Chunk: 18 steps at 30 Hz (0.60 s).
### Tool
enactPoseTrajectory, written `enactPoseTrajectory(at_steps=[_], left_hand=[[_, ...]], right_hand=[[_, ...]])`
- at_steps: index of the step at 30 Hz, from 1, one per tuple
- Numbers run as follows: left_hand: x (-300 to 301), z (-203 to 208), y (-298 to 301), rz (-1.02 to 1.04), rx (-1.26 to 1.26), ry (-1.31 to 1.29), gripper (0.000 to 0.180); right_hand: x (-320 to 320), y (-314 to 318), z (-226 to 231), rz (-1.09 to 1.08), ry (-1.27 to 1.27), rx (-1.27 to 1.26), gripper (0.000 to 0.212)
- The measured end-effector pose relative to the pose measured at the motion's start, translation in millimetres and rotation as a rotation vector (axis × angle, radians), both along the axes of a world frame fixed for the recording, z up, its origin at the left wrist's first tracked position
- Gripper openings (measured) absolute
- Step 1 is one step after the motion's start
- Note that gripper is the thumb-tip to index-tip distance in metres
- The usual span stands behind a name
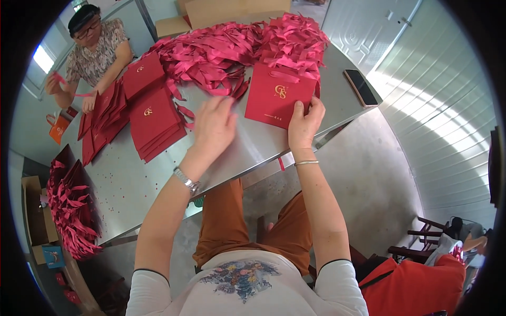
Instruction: The person assembles gift bags by folding red paper packets and threading ribbon handles through the holes by hand.
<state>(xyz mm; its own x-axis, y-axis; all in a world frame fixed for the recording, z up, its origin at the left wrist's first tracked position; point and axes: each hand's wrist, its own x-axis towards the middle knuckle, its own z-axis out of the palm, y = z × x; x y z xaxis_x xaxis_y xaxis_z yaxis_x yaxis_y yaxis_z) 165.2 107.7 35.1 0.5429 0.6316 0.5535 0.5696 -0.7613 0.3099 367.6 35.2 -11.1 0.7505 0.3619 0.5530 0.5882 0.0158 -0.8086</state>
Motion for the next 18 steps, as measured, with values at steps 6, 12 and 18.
enactPoseTrajectory(at_steps=[6, 12, 18], left_hand=[[69, -5, 8, -0.037, -0.357, -0.112, 0.079], [81, -8, 35, -0.017, -0.562, -0.063, 0.066], [98, -14, 45, -0.042, -0.553, -0.135, 0.044]], right_hand=[[3, -4, 3, 0.076, 0.149, 0.049, 0.029], [14, -21, 13, 0.234, -0.06, -0.325, 0.083], [14, -22, 30, 0.072, -0.251, -0.774, 0.094]])
